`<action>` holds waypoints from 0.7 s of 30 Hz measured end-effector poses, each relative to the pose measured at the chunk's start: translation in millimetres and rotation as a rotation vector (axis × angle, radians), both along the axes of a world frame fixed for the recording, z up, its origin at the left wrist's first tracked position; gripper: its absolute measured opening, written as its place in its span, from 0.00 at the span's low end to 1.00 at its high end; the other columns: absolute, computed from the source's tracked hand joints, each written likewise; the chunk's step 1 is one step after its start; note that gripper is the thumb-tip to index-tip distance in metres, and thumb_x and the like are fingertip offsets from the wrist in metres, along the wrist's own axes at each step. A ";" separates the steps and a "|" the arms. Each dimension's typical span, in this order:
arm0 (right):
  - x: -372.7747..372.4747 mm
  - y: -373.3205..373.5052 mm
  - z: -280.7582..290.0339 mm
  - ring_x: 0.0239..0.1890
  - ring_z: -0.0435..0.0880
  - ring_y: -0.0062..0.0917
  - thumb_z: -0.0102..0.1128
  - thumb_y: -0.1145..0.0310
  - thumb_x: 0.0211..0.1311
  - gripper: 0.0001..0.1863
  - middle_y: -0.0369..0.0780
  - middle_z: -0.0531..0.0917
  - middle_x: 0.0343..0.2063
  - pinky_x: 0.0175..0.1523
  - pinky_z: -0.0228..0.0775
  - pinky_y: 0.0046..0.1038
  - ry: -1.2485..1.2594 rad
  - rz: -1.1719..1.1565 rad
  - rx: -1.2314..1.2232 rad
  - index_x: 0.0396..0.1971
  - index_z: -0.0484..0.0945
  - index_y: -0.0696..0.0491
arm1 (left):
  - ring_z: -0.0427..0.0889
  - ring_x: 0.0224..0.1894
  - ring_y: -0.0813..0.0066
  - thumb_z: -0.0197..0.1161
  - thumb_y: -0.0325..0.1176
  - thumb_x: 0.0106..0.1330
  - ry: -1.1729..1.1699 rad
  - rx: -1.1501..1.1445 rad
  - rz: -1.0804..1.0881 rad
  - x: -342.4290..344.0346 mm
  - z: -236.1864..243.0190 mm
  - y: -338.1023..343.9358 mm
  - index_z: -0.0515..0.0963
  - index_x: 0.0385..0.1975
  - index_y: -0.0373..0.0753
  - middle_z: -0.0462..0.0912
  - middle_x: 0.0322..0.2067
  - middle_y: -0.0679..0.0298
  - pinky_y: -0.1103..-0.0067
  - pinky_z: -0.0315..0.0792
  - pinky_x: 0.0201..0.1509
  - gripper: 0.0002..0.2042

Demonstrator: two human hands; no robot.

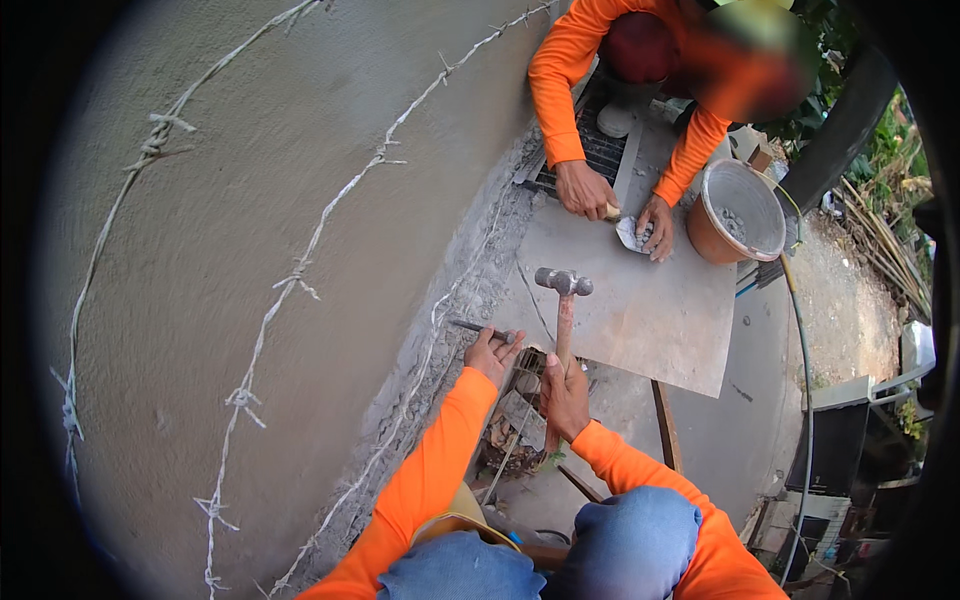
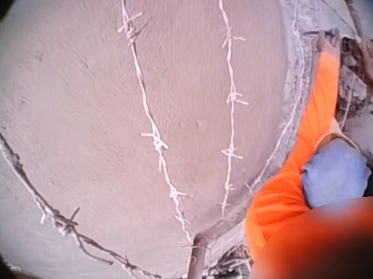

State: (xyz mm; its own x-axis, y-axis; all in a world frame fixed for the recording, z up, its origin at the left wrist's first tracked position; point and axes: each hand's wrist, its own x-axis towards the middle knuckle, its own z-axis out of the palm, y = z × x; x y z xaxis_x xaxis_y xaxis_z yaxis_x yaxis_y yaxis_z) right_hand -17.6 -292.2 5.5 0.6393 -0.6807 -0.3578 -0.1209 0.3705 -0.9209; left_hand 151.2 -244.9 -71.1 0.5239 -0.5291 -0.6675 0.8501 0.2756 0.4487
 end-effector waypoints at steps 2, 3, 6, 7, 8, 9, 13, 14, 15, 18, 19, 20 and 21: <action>-4.0 -1.6 4.0 0.16 0.66 0.12 0.49 0.51 0.80 0.18 0.29 0.69 0.18 0.20 0.58 0.20 -0.042 0.010 0.010 0.41 0.71 0.53 | 0.83 0.57 0.55 0.52 0.39 0.80 0.016 -0.011 -0.001 -5.0 3.0 2.3 0.70 0.43 0.39 0.80 0.46 0.55 0.66 0.79 0.60 0.09; -5.5 -1.7 4.6 0.16 0.66 0.12 0.49 0.51 0.80 0.18 0.29 0.69 0.18 0.20 0.57 0.20 -0.037 0.017 0.048 0.41 0.71 0.53 | 0.83 0.57 0.55 0.52 0.38 0.80 -0.017 -0.053 -0.004 -4.6 5.1 2.9 0.70 0.42 0.40 0.80 0.45 0.55 0.66 0.79 0.60 0.09; -8.7 -0.5 0.6 0.16 0.65 0.12 0.49 0.52 0.80 0.18 0.28 0.68 0.18 0.20 0.57 0.19 -0.046 0.016 -0.020 0.43 0.71 0.53 | 0.83 0.57 0.55 0.51 0.38 0.80 -0.077 -0.083 0.035 4.6 10.0 1.0 0.70 0.40 0.39 0.80 0.45 0.56 0.66 0.79 0.61 0.09; -8.7 0.9 -1.9 0.16 0.64 0.11 0.49 0.52 0.80 0.17 0.28 0.68 0.18 0.20 0.56 0.18 -0.072 0.012 -0.026 0.43 0.71 0.53 | 0.83 0.57 0.56 0.51 0.39 0.80 -0.062 -0.087 0.033 8.1 10.8 -1.8 0.70 0.43 0.38 0.81 0.45 0.55 0.67 0.79 0.61 0.10; -8.6 2.8 -4.5 0.17 0.66 0.13 0.48 0.52 0.80 0.18 0.30 0.69 0.18 0.21 0.59 0.20 -0.105 0.004 -0.066 0.42 0.71 0.53 | 0.84 0.56 0.56 0.51 0.40 0.80 -0.062 -0.087 0.037 11.9 11.1 -3.7 0.71 0.47 0.37 0.81 0.46 0.55 0.68 0.79 0.61 0.11; -7.9 4.4 -7.2 0.18 0.68 0.15 0.48 0.52 0.80 0.18 0.31 0.70 0.18 0.23 0.61 0.23 -0.150 -0.005 -0.102 0.42 0.72 0.54 | 0.84 0.56 0.56 0.51 0.41 0.81 -0.067 -0.085 0.052 15.8 11.1 -6.1 0.71 0.50 0.35 0.82 0.47 0.54 0.69 0.79 0.61 0.13; -5.0 7.2 -15.6 0.24 0.75 0.24 0.48 0.53 0.80 0.19 0.38 0.73 0.19 0.31 0.69 0.32 0.139 0.255 -0.558 0.40 0.72 0.57 | 0.84 0.57 0.59 0.50 0.41 0.81 -0.029 -0.130 0.127 27.1 6.6 -20.5 0.67 0.59 0.34 0.82 0.50 0.52 0.69 0.78 0.63 0.17; -4.6 6.2 -16.6 0.28 0.77 0.29 0.50 0.53 0.79 0.20 0.42 0.74 0.21 0.38 0.70 0.37 0.220 0.325 -0.599 0.40 0.72 0.58 | 0.83 0.58 0.59 0.49 0.40 0.81 0.004 -0.154 0.144 30.5 5.8 -26.0 0.67 0.60 0.34 0.82 0.50 0.52 0.69 0.78 0.63 0.18; -4.0 6.3 -17.3 0.27 0.76 0.27 0.51 0.53 0.78 0.20 0.41 0.74 0.21 0.36 0.70 0.35 0.170 0.275 -0.567 0.39 0.72 0.58 | 0.83 0.59 0.60 0.49 0.40 0.81 0.030 -0.143 0.174 32.9 4.9 -28.8 0.66 0.61 0.34 0.82 0.51 0.52 0.69 0.78 0.63 0.18; -1.7 2.5 -17.8 0.18 0.67 0.14 0.48 0.51 0.80 0.18 0.31 0.69 0.17 0.22 0.62 0.22 -0.002 0.089 -0.318 0.37 0.69 0.52 | 0.82 0.59 0.62 0.50 0.42 0.81 0.014 -0.167 0.220 27.6 3.0 -35.4 0.66 0.62 0.33 0.81 0.53 0.52 0.69 0.75 0.66 0.20; -0.2 0.1 -17.4 0.15 0.66 0.13 0.47 0.51 0.80 0.18 0.31 0.68 0.16 0.19 0.60 0.20 -0.158 0.053 -0.208 0.37 0.67 0.51 | 0.82 0.59 0.62 0.50 0.42 0.81 0.041 -0.172 0.249 25.3 3.3 -36.2 0.66 0.62 0.32 0.81 0.53 0.52 0.69 0.75 0.66 0.20; 2.4 -1.8 -17.6 0.15 0.65 0.13 0.47 0.50 0.80 0.19 0.30 0.67 0.16 0.19 0.60 0.20 -0.128 0.007 -0.226 0.36 0.67 0.50 | 0.78 0.63 0.59 0.48 0.42 0.82 0.034 -0.195 0.243 23.7 3.7 -36.6 0.62 0.66 0.34 0.78 0.59 0.50 0.69 0.73 0.68 0.21; 6.7 -4.0 -17.8 0.14 0.65 0.13 0.47 0.49 0.80 0.20 0.30 0.67 0.16 0.19 0.60 0.20 -0.105 0.053 -0.207 0.35 0.66 0.50 | 0.77 0.64 0.59 0.47 0.42 0.82 -0.003 -0.205 0.254 22.5 4.3 -37.8 0.62 0.66 0.34 0.77 0.59 0.50 0.69 0.72 0.69 0.21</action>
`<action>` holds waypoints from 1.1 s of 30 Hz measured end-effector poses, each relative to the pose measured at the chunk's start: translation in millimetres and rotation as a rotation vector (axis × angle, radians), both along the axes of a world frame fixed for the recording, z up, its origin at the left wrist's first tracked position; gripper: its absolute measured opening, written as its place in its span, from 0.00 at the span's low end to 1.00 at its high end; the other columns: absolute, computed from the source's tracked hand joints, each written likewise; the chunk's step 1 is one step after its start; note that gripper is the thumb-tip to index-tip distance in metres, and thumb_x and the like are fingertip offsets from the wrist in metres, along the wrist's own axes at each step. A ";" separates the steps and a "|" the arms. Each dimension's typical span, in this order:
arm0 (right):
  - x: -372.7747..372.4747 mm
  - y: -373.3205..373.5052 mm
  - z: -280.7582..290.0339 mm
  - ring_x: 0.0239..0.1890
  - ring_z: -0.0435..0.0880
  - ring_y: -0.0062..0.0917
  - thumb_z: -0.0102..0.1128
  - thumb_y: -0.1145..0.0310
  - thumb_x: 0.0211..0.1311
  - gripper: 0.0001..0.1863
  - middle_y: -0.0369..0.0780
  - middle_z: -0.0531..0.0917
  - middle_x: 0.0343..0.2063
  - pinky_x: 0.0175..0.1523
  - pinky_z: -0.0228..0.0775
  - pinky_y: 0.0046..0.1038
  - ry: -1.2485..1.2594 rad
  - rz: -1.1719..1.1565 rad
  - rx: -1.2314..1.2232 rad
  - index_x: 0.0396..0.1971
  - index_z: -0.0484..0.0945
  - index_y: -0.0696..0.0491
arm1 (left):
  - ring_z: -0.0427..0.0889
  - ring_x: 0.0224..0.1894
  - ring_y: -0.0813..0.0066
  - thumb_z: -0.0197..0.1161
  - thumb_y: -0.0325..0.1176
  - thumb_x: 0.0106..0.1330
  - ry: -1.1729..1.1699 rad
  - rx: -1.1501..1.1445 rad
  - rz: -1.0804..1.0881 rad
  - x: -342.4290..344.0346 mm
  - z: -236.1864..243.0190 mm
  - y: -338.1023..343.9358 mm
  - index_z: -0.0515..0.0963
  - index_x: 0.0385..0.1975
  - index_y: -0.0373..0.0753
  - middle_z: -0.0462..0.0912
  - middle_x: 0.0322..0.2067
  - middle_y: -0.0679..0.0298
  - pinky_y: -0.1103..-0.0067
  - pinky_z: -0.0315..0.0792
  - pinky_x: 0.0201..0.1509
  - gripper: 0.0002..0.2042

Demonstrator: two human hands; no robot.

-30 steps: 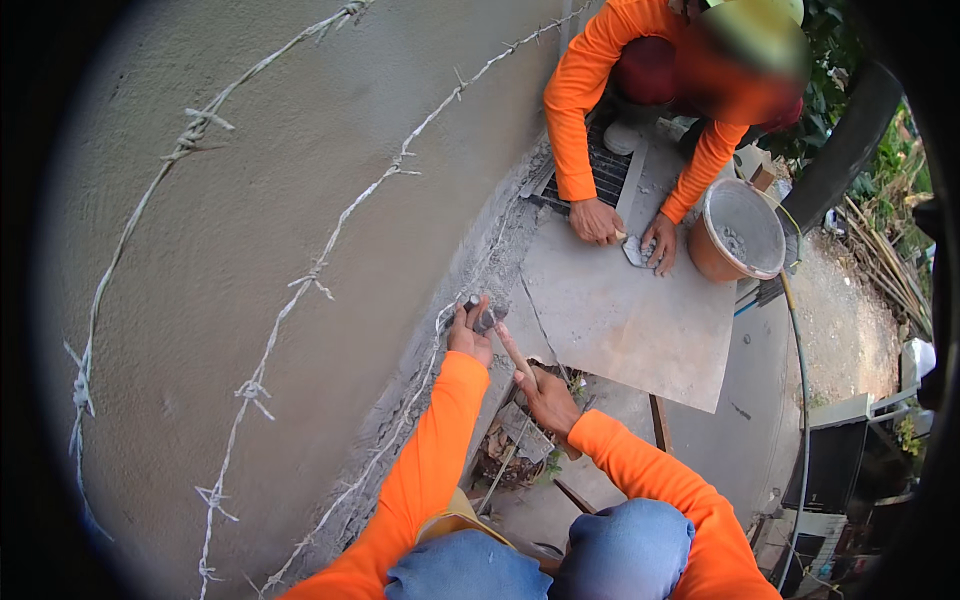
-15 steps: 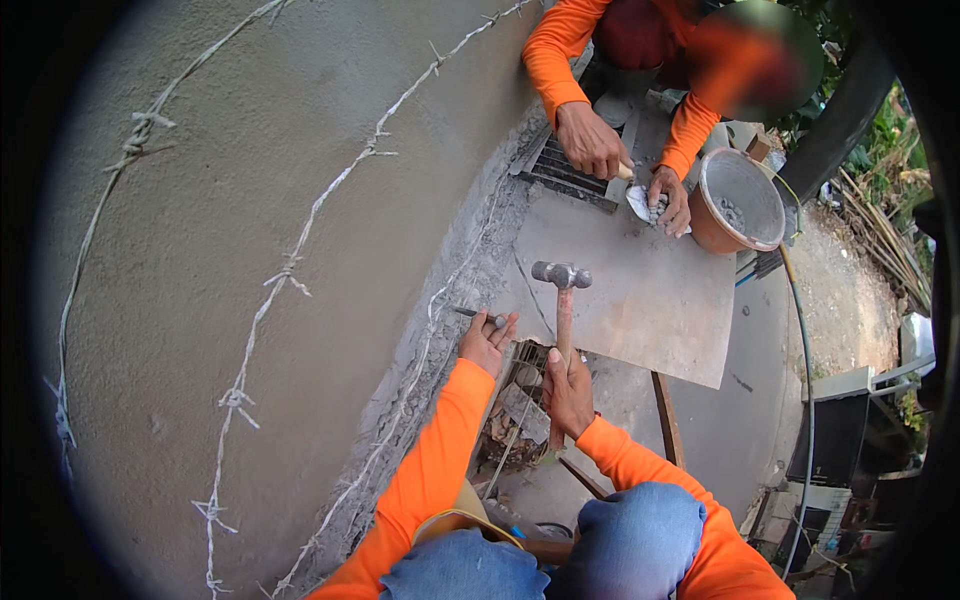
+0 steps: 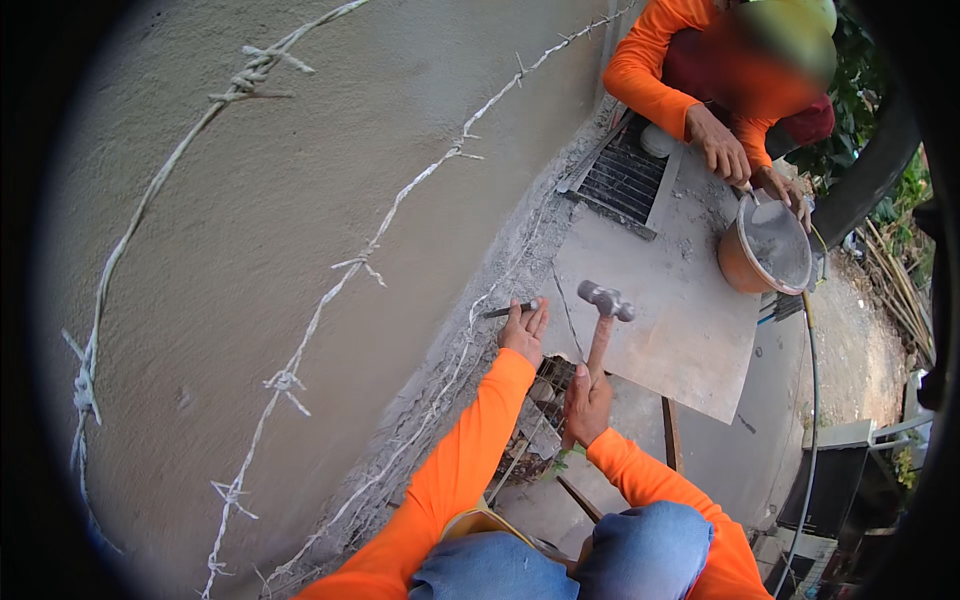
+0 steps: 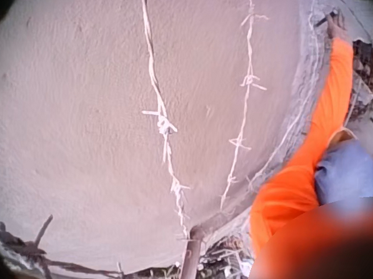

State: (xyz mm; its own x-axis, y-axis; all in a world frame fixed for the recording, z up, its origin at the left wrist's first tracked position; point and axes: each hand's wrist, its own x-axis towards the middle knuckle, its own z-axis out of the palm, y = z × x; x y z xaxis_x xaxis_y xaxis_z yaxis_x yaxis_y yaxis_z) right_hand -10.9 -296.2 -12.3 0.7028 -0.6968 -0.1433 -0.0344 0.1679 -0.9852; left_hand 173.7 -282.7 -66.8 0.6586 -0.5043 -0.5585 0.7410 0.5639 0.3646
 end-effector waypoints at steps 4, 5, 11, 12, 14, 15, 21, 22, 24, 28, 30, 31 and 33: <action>9.1 -27.6 -0.1 0.14 0.64 0.15 0.47 0.47 0.80 0.21 0.30 0.67 0.16 0.19 0.59 0.22 0.270 0.198 -0.349 0.34 0.65 0.50 | 0.74 0.67 0.59 0.46 0.43 0.83 -0.019 -0.011 0.025 0.9 0.0 -3.2 0.62 0.65 0.31 0.76 0.60 0.49 0.69 0.71 0.71 0.22; 10.7 -30.0 -0.5 0.15 0.65 0.16 0.47 0.47 0.79 0.22 0.31 0.68 0.17 0.20 0.60 0.24 0.244 0.136 -0.233 0.34 0.66 0.51 | 0.73 0.68 0.60 0.46 0.44 0.83 -0.005 -0.026 0.007 1.2 -0.9 -3.7 0.62 0.64 0.30 0.76 0.61 0.49 0.69 0.70 0.71 0.23; 11.1 -38.1 10.5 0.25 0.70 0.22 0.49 0.47 0.76 0.25 0.37 0.73 0.20 0.35 0.67 0.32 0.403 0.233 -0.345 0.35 0.73 0.57 | 0.77 0.64 0.59 0.44 0.48 0.82 0.026 0.086 0.084 6.1 -5.3 -18.1 0.65 0.59 0.21 0.75 0.61 0.46 0.71 0.72 0.71 0.28; 9.2 -37.4 13.7 0.26 0.70 0.23 0.48 0.46 0.76 0.25 0.37 0.73 0.21 0.35 0.67 0.32 0.410 0.253 -0.265 0.35 0.74 0.57 | 0.78 0.64 0.59 0.43 0.49 0.82 -0.007 0.051 0.066 7.9 -5.3 -21.1 0.65 0.59 0.21 0.75 0.62 0.45 0.71 0.72 0.71 0.29; 2.5 -35.9 19.5 0.27 0.71 0.24 0.48 0.45 0.76 0.26 0.38 0.74 0.21 0.36 0.68 0.33 0.466 0.181 -0.127 0.36 0.74 0.57 | 0.79 0.62 0.58 0.41 0.49 0.83 -0.032 -0.013 0.046 11.1 -5.8 -26.8 0.65 0.58 0.20 0.74 0.63 0.44 0.71 0.72 0.71 0.29; 0.1 -31.7 20.6 0.22 0.70 0.22 0.48 0.45 0.77 0.25 0.35 0.73 0.19 0.30 0.67 0.29 0.433 0.148 -0.095 0.34 0.72 0.54 | 0.78 0.63 0.56 0.41 0.47 0.83 -0.043 -0.046 0.048 13.9 -6.1 -29.5 0.57 0.64 0.25 0.71 0.65 0.44 0.69 0.71 0.71 0.27; -30.9 -15.3 22.5 0.13 0.66 0.14 0.49 0.47 0.78 0.21 0.29 0.67 0.15 0.16 0.58 0.21 0.248 0.041 0.263 0.33 0.67 0.49 | 0.79 0.61 0.57 0.40 0.42 0.84 0.003 -0.065 0.108 16.2 -11.3 -38.0 0.49 0.69 0.36 0.72 0.60 0.46 0.67 0.74 0.68 0.22; -36.1 -14.6 21.9 0.13 0.66 0.14 0.50 0.47 0.78 0.21 0.29 0.67 0.15 0.17 0.58 0.21 0.239 0.052 0.257 0.33 0.67 0.49 | 0.81 0.59 0.60 0.39 0.42 0.84 0.034 -0.036 0.142 20.9 -10.1 -35.9 0.58 0.61 0.32 0.76 0.55 0.47 0.68 0.75 0.65 0.19; -51.2 -12.7 19.5 0.13 0.66 0.14 0.50 0.47 0.78 0.20 0.29 0.67 0.15 0.18 0.58 0.21 0.313 0.027 0.277 0.33 0.67 0.49 | 0.83 0.53 0.64 0.40 0.41 0.83 0.112 -0.011 0.202 22.0 -9.0 -29.1 0.68 0.50 0.31 0.81 0.46 0.51 0.68 0.77 0.61 0.17; -75.4 -4.1 4.6 0.14 0.66 0.15 0.49 0.47 0.78 0.21 0.29 0.68 0.16 0.18 0.59 0.22 0.310 0.032 0.301 0.34 0.68 0.50 | 0.82 0.40 0.68 0.44 0.35 0.79 0.238 -0.203 0.366 59.9 2.3 9.1 0.69 0.37 0.38 0.80 0.31 0.60 0.68 0.79 0.52 0.10; -80.8 6.9 -9.4 0.15 0.67 0.15 0.50 0.48 0.79 0.21 0.30 0.69 0.16 0.20 0.60 0.23 0.300 0.038 0.264 0.34 0.69 0.51 | 0.79 0.33 0.69 0.47 0.35 0.77 0.224 -0.169 0.328 56.0 0.5 23.5 0.69 0.32 0.40 0.77 0.26 0.63 0.69 0.77 0.45 0.10; -81.7 8.3 -16.9 0.16 0.67 0.16 0.50 0.48 0.79 0.21 0.31 0.70 0.16 0.21 0.61 0.23 0.303 0.041 0.255 0.34 0.70 0.52 | 0.77 0.29 0.70 0.48 0.35 0.77 0.174 -0.073 0.241 46.3 -2.0 28.4 0.69 0.31 0.41 0.76 0.24 0.65 0.70 0.76 0.42 0.10; -82.8 14.4 -31.1 0.19 0.69 0.16 0.50 0.49 0.79 0.21 0.32 0.72 0.18 0.26 0.64 0.25 0.331 0.014 0.274 0.35 0.73 0.53 | 0.71 0.24 0.71 0.49 0.35 0.77 0.103 0.073 0.128 11.2 -8.5 34.7 0.69 0.31 0.42 0.72 0.20 0.67 0.71 0.72 0.36 0.09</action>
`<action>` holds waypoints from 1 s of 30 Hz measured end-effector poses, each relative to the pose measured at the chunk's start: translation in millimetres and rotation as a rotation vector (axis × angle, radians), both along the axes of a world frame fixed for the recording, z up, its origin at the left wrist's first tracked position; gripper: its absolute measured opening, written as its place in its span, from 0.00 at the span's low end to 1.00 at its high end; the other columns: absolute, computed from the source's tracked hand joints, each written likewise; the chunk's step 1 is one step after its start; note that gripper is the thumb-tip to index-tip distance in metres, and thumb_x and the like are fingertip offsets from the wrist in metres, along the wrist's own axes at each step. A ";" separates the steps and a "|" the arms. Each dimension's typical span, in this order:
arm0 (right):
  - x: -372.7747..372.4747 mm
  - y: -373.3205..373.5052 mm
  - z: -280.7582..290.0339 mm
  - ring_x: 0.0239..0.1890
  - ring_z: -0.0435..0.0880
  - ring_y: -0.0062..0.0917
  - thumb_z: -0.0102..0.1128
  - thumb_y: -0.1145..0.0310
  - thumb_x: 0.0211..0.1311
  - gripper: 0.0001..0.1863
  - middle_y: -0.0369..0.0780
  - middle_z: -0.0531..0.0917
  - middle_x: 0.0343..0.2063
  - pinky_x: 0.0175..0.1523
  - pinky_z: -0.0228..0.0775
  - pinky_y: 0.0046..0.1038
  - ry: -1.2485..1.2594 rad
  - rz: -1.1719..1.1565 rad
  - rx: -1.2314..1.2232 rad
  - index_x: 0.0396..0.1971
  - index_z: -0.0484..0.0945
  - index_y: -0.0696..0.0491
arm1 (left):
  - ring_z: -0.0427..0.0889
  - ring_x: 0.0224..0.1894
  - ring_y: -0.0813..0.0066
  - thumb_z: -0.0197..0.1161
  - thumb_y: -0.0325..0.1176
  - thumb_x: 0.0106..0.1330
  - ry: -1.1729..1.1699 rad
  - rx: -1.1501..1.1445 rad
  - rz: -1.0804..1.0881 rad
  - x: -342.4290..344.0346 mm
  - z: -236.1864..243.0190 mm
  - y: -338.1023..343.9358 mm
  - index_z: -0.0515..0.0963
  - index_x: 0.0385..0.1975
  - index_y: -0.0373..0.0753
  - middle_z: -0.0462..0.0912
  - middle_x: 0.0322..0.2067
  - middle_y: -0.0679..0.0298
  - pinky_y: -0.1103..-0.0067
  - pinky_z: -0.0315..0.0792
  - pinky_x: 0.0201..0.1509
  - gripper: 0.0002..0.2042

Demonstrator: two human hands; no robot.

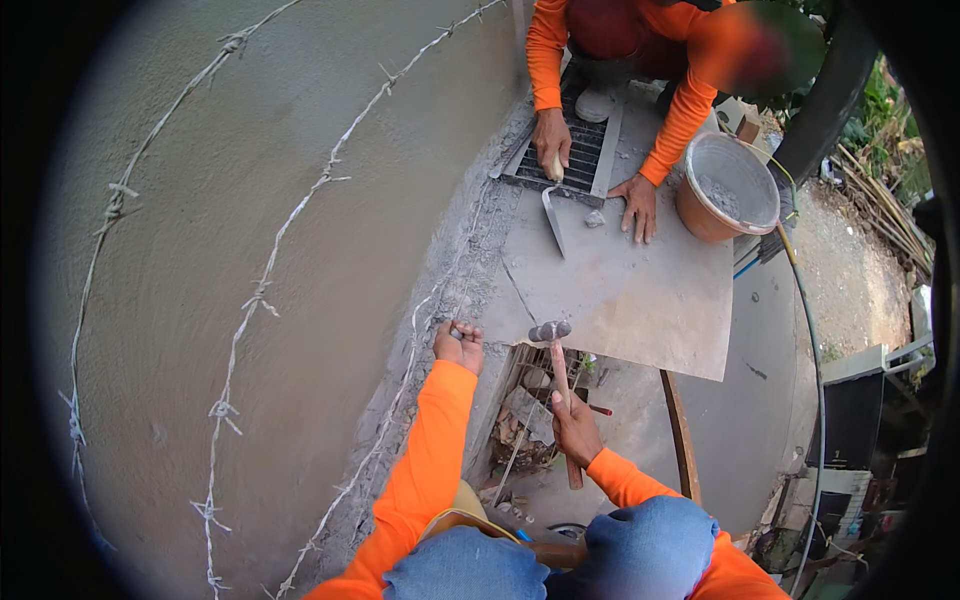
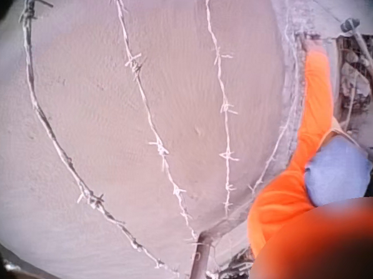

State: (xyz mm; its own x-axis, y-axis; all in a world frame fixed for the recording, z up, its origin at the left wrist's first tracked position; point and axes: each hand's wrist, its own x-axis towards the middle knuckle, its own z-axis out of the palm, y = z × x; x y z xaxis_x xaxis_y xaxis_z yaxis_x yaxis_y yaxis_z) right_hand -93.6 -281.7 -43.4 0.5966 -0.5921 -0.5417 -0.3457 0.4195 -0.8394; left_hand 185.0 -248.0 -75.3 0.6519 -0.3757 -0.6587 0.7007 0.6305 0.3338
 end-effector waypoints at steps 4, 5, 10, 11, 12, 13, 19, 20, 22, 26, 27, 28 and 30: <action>1.1 14.1 -20.4 0.25 0.75 0.21 0.50 0.48 0.78 0.22 0.34 0.77 0.23 0.34 0.69 0.29 0.038 0.077 -0.016 0.38 0.76 0.54 | 0.65 0.19 0.73 0.49 0.38 0.77 -0.183 0.129 -0.122 -67.5 -1.3 14.2 0.70 0.34 0.44 0.67 0.18 0.68 0.72 0.65 0.31 0.09; -0.3 16.7 -23.1 0.25 0.75 0.22 0.50 0.47 0.77 0.23 0.35 0.78 0.23 0.35 0.70 0.30 0.007 0.078 -0.106 0.38 0.77 0.54 | 0.65 0.19 0.72 0.49 0.39 0.77 -0.179 0.157 -0.149 -76.2 -0.4 19.5 0.70 0.34 0.44 0.67 0.18 0.68 0.72 0.65 0.31 0.09; -12.3 22.9 -27.1 0.27 0.78 0.25 0.51 0.46 0.76 0.23 0.37 0.79 0.23 0.37 0.71 0.33 0.095 0.124 -0.103 0.38 0.79 0.53 | 0.63 0.16 0.71 0.48 0.39 0.78 -0.225 0.237 -0.121 -57.3 -2.2 21.6 0.66 0.38 0.42 0.66 0.15 0.65 0.70 0.64 0.27 0.09; -14.2 23.8 -27.4 0.27 0.78 0.25 0.52 0.46 0.76 0.23 0.37 0.79 0.23 0.37 0.71 0.33 0.085 0.125 -0.146 0.38 0.79 0.53 | 0.63 0.16 0.71 0.48 0.39 0.77 -0.190 0.262 -0.097 -48.5 -3.5 19.5 0.66 0.38 0.42 0.66 0.15 0.66 0.71 0.64 0.26 0.08; -15.5 25.1 -27.8 0.27 0.78 0.25 0.52 0.45 0.76 0.23 0.38 0.79 0.22 0.37 0.71 0.33 0.091 0.124 -0.147 0.38 0.79 0.53 | 0.62 0.15 0.71 0.49 0.38 0.77 -0.172 0.221 -0.135 -44.2 -4.7 19.3 0.67 0.36 0.41 0.65 0.15 0.66 0.72 0.63 0.27 0.08; -15.7 25.9 -28.2 0.27 0.78 0.25 0.52 0.45 0.75 0.24 0.38 0.78 0.22 0.37 0.71 0.33 0.118 0.126 -0.120 0.37 0.79 0.53 | 0.62 0.15 0.71 0.50 0.37 0.76 -0.177 0.175 -0.178 -37.5 -3.1 23.0 0.67 0.36 0.41 0.65 0.15 0.66 0.73 0.63 0.27 0.08; -7.6 26.0 -32.1 0.27 0.78 0.25 0.50 0.43 0.76 0.26 0.38 0.78 0.22 0.37 0.70 0.32 0.120 0.128 -0.149 0.36 0.79 0.53 | 0.65 0.16 0.72 0.52 0.38 0.76 -0.132 -0.097 -0.567 -47.1 29.2 103.5 0.70 0.36 0.41 0.67 0.16 0.67 0.73 0.64 0.30 0.09; -5.8 23.9 -32.1 0.25 0.77 0.25 0.49 0.42 0.76 0.26 0.37 0.77 0.21 0.34 0.69 0.32 0.062 0.149 -0.145 0.35 0.78 0.52 | 0.67 0.17 0.73 0.53 0.39 0.77 -0.165 -0.022 -0.594 -68.3 29.4 107.6 0.70 0.37 0.41 0.67 0.17 0.67 0.74 0.65 0.30 0.09; -0.6 19.4 -31.4 0.20 0.74 0.24 0.49 0.42 0.76 0.25 0.36 0.74 0.19 0.29 0.67 0.32 0.065 0.210 -0.053 0.34 0.76 0.51 | 0.69 0.20 0.74 0.53 0.39 0.77 -0.172 0.147 -0.631 -98.3 29.2 113.8 0.70 0.38 0.42 0.69 0.19 0.68 0.75 0.67 0.32 0.08; 27.2 16.0 -29.7 0.11 0.56 0.18 0.45 0.45 0.78 0.21 0.30 0.64 0.16 0.16 0.52 0.26 -0.020 0.274 0.628 0.32 0.66 0.46 | 0.71 0.24 0.77 0.53 0.37 0.77 -0.229 0.328 -0.677 -134.3 21.0 147.1 0.69 0.38 0.44 0.71 0.23 0.69 0.77 0.68 0.34 0.06; 40.1 16.8 -30.1 0.11 0.56 0.17 0.45 0.45 0.79 0.20 0.30 0.64 0.16 0.16 0.52 0.26 0.019 0.248 0.694 0.32 0.66 0.46 | 0.71 0.25 0.77 0.53 0.36 0.77 -0.276 0.358 -0.693 -138.0 18.3 159.7 0.69 0.39 0.44 0.72 0.24 0.70 0.78 0.68 0.34 0.06; 54.4 17.5 -31.2 0.11 0.56 0.17 0.44 0.46 0.79 0.20 0.29 0.63 0.16 0.16 0.52 0.26 0.023 0.241 0.786 0.32 0.65 0.46 | 0.69 0.24 0.81 0.55 0.35 0.76 -0.343 0.445 -0.700 -141.0 15.4 172.3 0.69 0.38 0.44 0.70 0.24 0.71 0.80 0.66 0.30 0.05; 85.9 27.3 -35.5 0.11 0.55 0.17 0.43 0.47 0.80 0.19 0.29 0.62 0.16 0.15 0.51 0.26 0.008 0.217 0.927 0.33 0.65 0.46 | 0.67 0.22 0.83 0.57 0.34 0.75 -0.545 0.565 -0.681 -147.1 12.0 199.7 0.69 0.36 0.43 0.68 0.21 0.73 0.81 0.63 0.27 0.06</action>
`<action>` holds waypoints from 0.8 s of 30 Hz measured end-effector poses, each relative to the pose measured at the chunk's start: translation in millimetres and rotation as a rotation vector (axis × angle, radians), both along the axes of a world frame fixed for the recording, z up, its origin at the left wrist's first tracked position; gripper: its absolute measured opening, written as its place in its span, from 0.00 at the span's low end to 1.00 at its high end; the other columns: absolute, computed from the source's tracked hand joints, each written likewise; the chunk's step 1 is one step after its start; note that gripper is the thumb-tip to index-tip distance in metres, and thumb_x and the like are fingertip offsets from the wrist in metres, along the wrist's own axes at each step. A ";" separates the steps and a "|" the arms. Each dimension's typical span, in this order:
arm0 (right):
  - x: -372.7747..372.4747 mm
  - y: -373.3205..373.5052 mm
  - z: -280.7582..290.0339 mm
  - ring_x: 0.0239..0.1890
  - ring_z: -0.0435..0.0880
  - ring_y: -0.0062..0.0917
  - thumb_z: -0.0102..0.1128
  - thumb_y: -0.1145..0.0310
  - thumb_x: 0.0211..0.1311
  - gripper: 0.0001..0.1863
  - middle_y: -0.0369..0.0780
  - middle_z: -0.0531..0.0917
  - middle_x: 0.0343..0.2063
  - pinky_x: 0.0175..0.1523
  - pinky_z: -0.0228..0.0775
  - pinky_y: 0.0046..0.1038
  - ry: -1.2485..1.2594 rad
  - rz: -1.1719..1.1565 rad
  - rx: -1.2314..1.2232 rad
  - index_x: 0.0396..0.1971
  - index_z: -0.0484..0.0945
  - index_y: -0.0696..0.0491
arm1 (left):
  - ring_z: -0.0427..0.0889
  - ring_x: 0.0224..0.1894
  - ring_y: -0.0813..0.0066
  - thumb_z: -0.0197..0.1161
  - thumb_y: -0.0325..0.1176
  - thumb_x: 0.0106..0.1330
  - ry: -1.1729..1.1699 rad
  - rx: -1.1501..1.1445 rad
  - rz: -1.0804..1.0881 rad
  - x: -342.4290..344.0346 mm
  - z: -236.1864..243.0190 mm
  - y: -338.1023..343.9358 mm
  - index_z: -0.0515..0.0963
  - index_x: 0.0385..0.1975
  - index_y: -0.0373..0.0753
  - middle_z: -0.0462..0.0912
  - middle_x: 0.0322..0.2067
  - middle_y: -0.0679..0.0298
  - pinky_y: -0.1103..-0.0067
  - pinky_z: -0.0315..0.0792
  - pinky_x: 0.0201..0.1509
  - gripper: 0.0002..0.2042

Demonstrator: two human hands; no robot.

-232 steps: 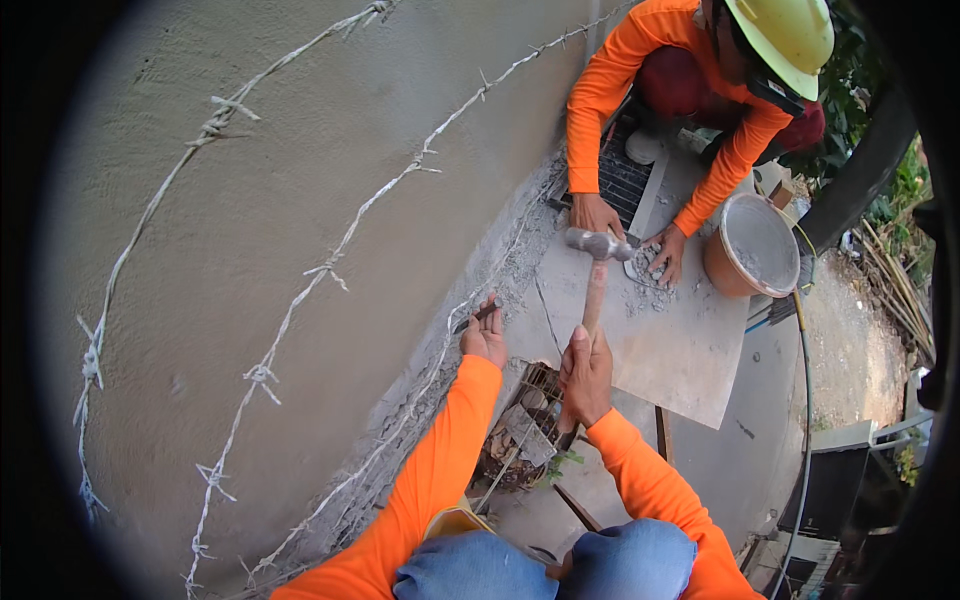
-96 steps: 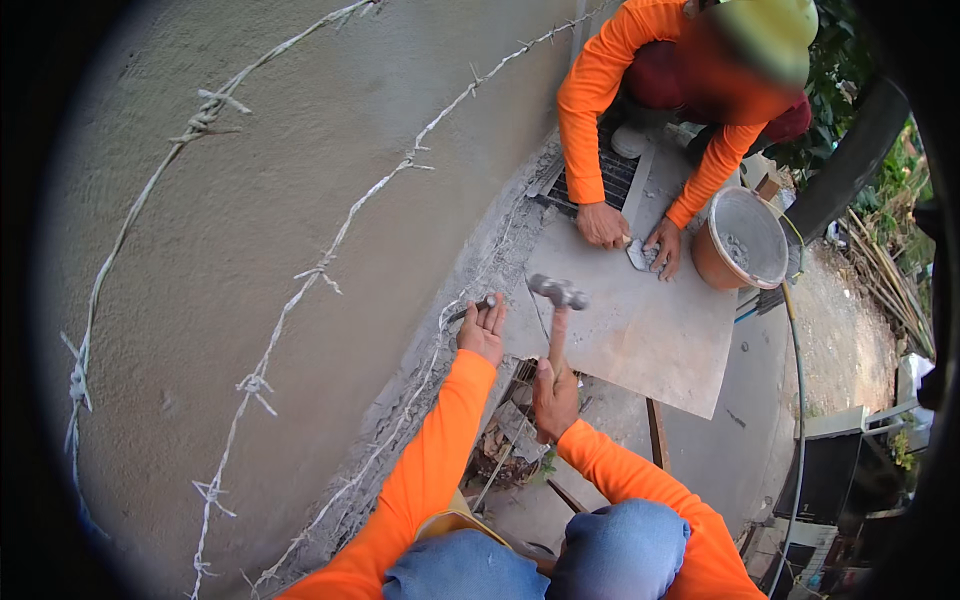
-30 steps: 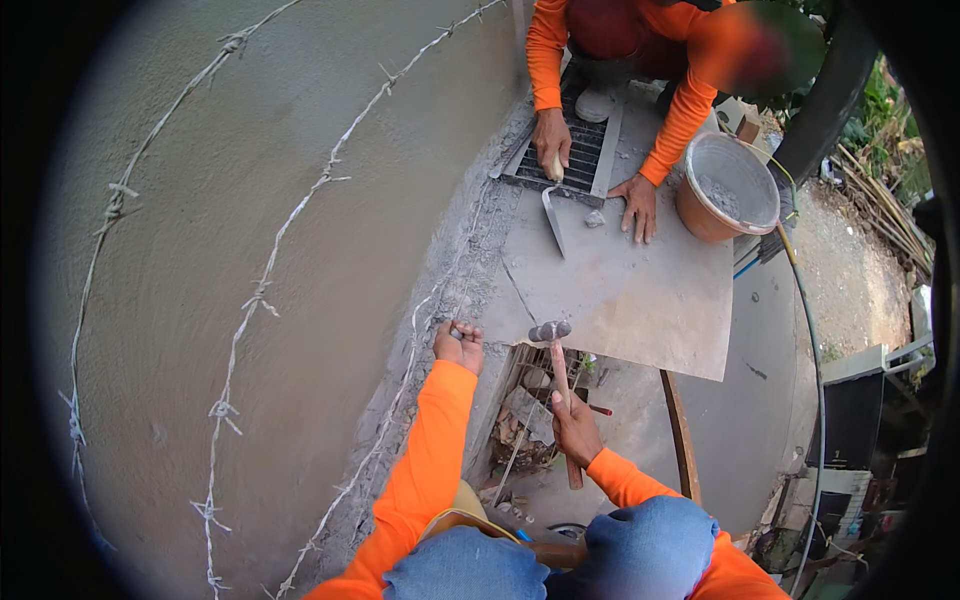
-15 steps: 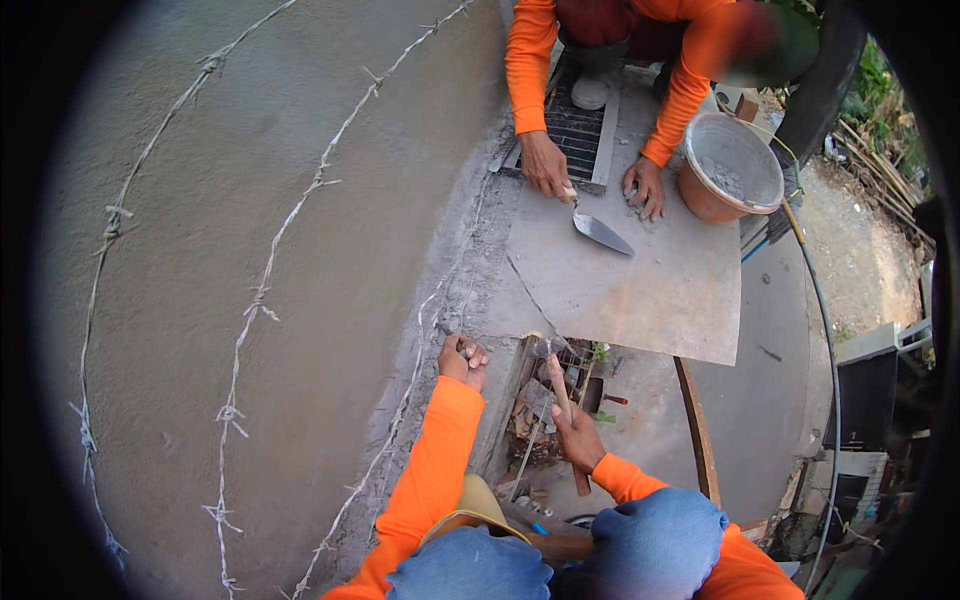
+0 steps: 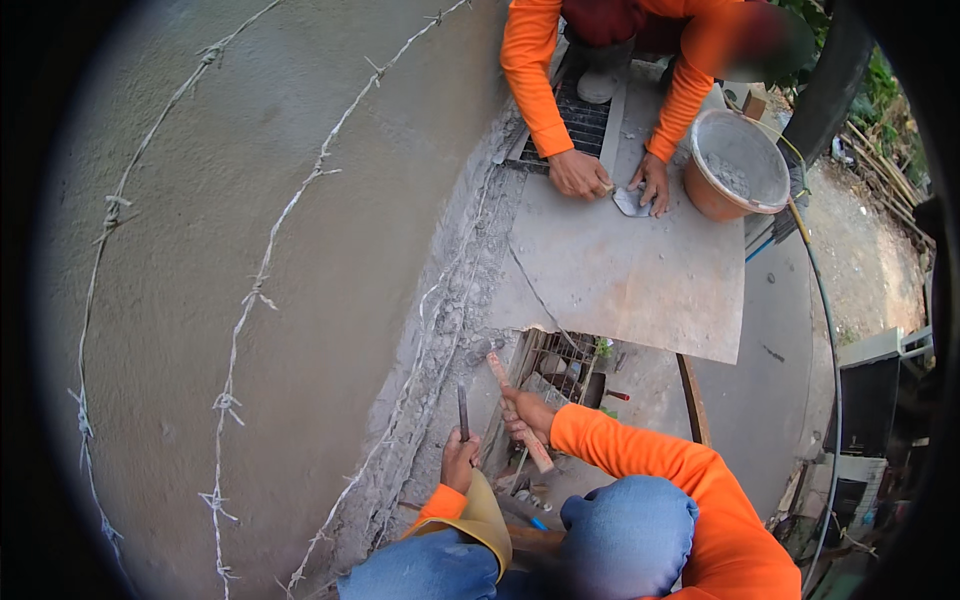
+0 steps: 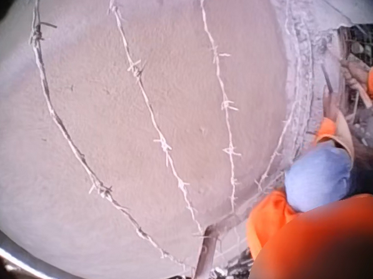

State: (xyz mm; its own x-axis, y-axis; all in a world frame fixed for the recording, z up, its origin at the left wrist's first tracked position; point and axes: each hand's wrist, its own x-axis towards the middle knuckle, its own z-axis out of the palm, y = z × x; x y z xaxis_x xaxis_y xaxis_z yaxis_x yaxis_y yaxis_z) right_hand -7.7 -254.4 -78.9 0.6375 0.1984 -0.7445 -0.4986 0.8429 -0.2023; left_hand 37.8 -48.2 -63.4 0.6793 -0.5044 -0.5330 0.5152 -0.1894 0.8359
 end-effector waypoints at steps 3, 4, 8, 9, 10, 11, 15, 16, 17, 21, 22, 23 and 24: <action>26.3 13.3 -6.0 0.10 0.55 0.16 0.43 0.47 0.80 0.19 0.29 0.62 0.15 0.14 0.49 0.25 -0.108 0.003 0.108 0.33 0.64 0.45 | 0.63 0.18 0.85 0.60 0.34 0.74 -0.103 0.105 0.083 -6.5 -3.3 29.2 0.69 0.32 0.43 0.64 0.18 0.75 0.82 0.59 0.23 0.09; 30.4 15.9 -7.6 0.10 0.55 0.16 0.43 0.47 0.80 0.19 0.29 0.62 0.15 0.14 0.49 0.25 -0.162 -0.008 0.119 0.33 0.64 0.45 | 0.62 0.17 0.86 0.61 0.34 0.73 -0.109 0.098 0.124 -8.2 -3.1 35.8 0.69 0.30 0.43 0.63 0.17 0.76 0.82 0.58 0.21 0.10; 29.0 12.0 -13.1 0.08 0.54 0.16 0.45 0.47 0.79 0.18 0.29 0.61 0.14 0.12 0.49 0.24 -0.246 0.028 0.294 0.33 0.65 0.45 | 0.63 0.16 0.85 0.62 0.37 0.74 -0.069 0.204 0.216 -18.5 -3.8 55.3 0.71 0.25 0.41 0.65 0.16 0.75 0.80 0.57 0.21 0.14; 30.4 8.4 -14.0 0.08 0.54 0.16 0.46 0.47 0.79 0.18 0.29 0.61 0.13 0.12 0.49 0.25 -0.236 0.009 0.177 0.33 0.65 0.45 | 0.63 0.16 0.85 0.61 0.37 0.74 -0.175 0.223 0.151 -16.4 -7.4 55.7 0.70 0.25 0.42 0.65 0.16 0.75 0.81 0.57 0.21 0.14; 29.4 7.6 -15.7 0.09 0.55 0.16 0.46 0.47 0.78 0.18 0.29 0.61 0.13 0.13 0.49 0.25 -0.230 0.047 0.122 0.33 0.65 0.45 | 0.62 0.16 0.86 0.60 0.37 0.75 -0.245 0.270 0.100 -18.8 -9.8 61.8 0.70 0.25 0.43 0.64 0.16 0.76 0.81 0.57 0.20 0.14; 31.4 6.4 -16.2 0.09 0.55 0.17 0.47 0.47 0.78 0.18 0.29 0.61 0.13 0.13 0.49 0.25 -0.195 0.116 0.117 0.33 0.66 0.45 | 0.62 0.16 0.86 0.59 0.37 0.75 -0.317 0.325 0.042 -22.5 -10.5 71.2 0.69 0.25 0.44 0.63 0.16 0.76 0.81 0.57 0.20 0.14; 37.1 18.5 -15.1 0.10 0.56 0.18 0.47 0.46 0.78 0.19 0.30 0.61 0.14 0.14 0.50 0.26 -0.138 0.029 0.019 0.33 0.66 0.45 | 0.68 0.22 0.77 0.63 0.40 0.73 -0.359 0.439 0.028 -28.5 -21.6 95.5 0.74 0.25 0.35 0.71 0.17 0.67 0.73 0.62 0.27 0.17; 35.9 24.7 -13.5 0.10 0.56 0.18 0.47 0.46 0.78 0.19 0.30 0.61 0.14 0.14 0.50 0.25 -0.110 -0.029 -0.008 0.33 0.65 0.46 | 0.68 0.22 0.76 0.63 0.40 0.73 -0.366 0.449 0.036 -30.6 -22.6 100.9 0.74 0.25 0.35 0.71 0.17 0.66 0.73 0.63 0.27 0.17; 32.3 30.9 -12.1 0.09 0.56 0.18 0.46 0.46 0.79 0.20 0.31 0.61 0.14 0.13 0.50 0.25 -0.047 -0.033 0.017 0.33 0.65 0.46 | 0.68 0.23 0.76 0.63 0.40 0.73 -0.362 0.447 0.054 -33.7 -23.0 105.4 0.74 0.26 0.34 0.71 0.17 0.66 0.72 0.64 0.28 0.17; 9.6 24.3 -17.3 0.11 0.58 0.20 0.47 0.46 0.78 0.20 0.30 0.60 0.15 0.15 0.53 0.27 -0.014 -0.330 -0.260 0.31 0.63 0.45 | 0.69 0.24 0.76 0.62 0.39 0.73 -0.325 0.399 0.182 -49.1 -11.8 117.8 0.74 0.26 0.34 0.71 0.18 0.64 0.72 0.65 0.29 0.16; 7.3 20.0 -20.8 0.11 0.59 0.19 0.47 0.46 0.78 0.20 0.30 0.61 0.15 0.15 0.54 0.27 0.000 -0.289 -0.298 0.32 0.63 0.46 | 0.69 0.24 0.77 0.61 0.38 0.73 -0.365 0.397 0.175 -50.8 -5.9 119.3 0.74 0.26 0.34 0.72 0.18 0.65 0.72 0.65 0.29 0.16; 7.8 14.6 -25.4 0.12 0.62 0.20 0.48 0.46 0.78 0.20 0.31 0.63 0.15 0.16 0.57 0.28 -0.078 -0.176 -0.351 0.33 0.65 0.47 | 0.69 0.24 0.77 0.61 0.38 0.73 -0.378 0.416 0.173 -54.0 1.3 120.8 0.74 0.26 0.34 0.72 0.18 0.65 0.72 0.66 0.29 0.15; 14.3 7.7 -31.1 0.12 0.64 0.20 0.48 0.46 0.78 0.20 0.32 0.65 0.16 0.17 0.59 0.30 -0.116 -0.094 -0.454 0.34 0.66 0.48 | 0.70 0.23 0.75 0.61 0.38 0.73 -0.392 0.440 0.155 -55.5 7.5 120.4 0.75 0.26 0.34 0.73 0.18 0.62 0.72 0.66 0.29 0.15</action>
